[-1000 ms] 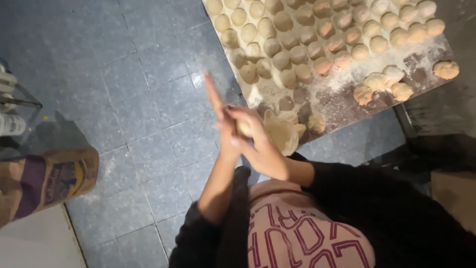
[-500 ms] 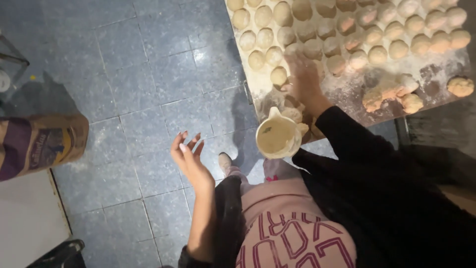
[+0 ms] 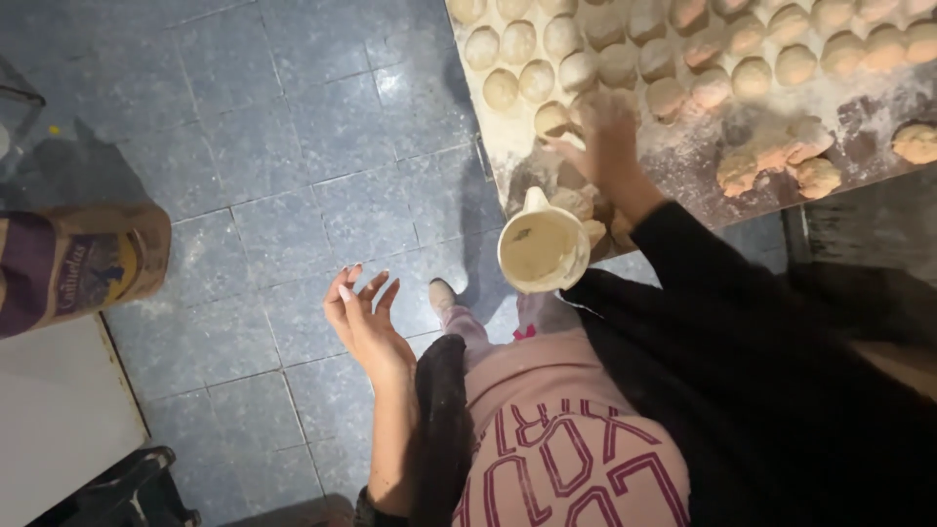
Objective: Shaping dough into small balls and placing them on a floured wooden board.
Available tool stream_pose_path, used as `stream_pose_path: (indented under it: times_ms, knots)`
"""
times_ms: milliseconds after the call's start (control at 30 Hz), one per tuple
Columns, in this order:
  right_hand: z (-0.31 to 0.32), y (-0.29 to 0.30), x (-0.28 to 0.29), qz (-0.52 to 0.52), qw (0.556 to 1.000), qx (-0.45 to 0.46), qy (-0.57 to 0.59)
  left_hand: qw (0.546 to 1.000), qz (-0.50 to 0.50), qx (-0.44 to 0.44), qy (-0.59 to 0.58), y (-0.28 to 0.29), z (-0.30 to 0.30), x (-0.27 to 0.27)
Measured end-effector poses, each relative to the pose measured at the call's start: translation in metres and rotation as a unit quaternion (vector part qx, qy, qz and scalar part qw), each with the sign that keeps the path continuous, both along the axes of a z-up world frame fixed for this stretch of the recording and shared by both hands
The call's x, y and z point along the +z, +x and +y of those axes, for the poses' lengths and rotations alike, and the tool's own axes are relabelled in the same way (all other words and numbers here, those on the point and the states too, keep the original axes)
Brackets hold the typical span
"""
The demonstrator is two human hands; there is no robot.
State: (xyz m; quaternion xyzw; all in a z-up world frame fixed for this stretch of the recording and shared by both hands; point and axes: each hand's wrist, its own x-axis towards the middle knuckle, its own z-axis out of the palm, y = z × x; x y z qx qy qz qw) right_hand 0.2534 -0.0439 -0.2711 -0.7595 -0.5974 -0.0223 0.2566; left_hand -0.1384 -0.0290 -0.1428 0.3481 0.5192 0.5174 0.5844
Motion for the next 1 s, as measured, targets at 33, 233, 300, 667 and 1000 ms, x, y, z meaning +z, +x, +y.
stream_pose_path:
  times_ms: [33,233,300,667,1000]
  knots:
    - [-0.015,0.000,-0.016,-0.002,1.000,-0.001,0.003,1.000,-0.002,-0.001,0.003,-0.001,0.001,-0.003]
    - [-0.061,0.001,-0.068,0.162,0.957,0.181,-0.156,0.999,-0.029,-0.028,0.014,0.008,0.010,-0.014]
    - [-0.061,0.019,-0.092,0.151,0.968,0.132,-0.154,0.998,-0.029,-0.058,0.011,0.017,0.014,-0.011]
    - [-0.060,-0.130,0.155,0.493,0.867,-0.009,0.070,0.945,-0.130,-0.299,0.018,0.103,0.030,0.025]
    - [-0.031,-0.181,0.229,0.317,0.916,0.106,0.220,0.886,-0.223,-0.398,0.084,0.108,0.035,0.152]
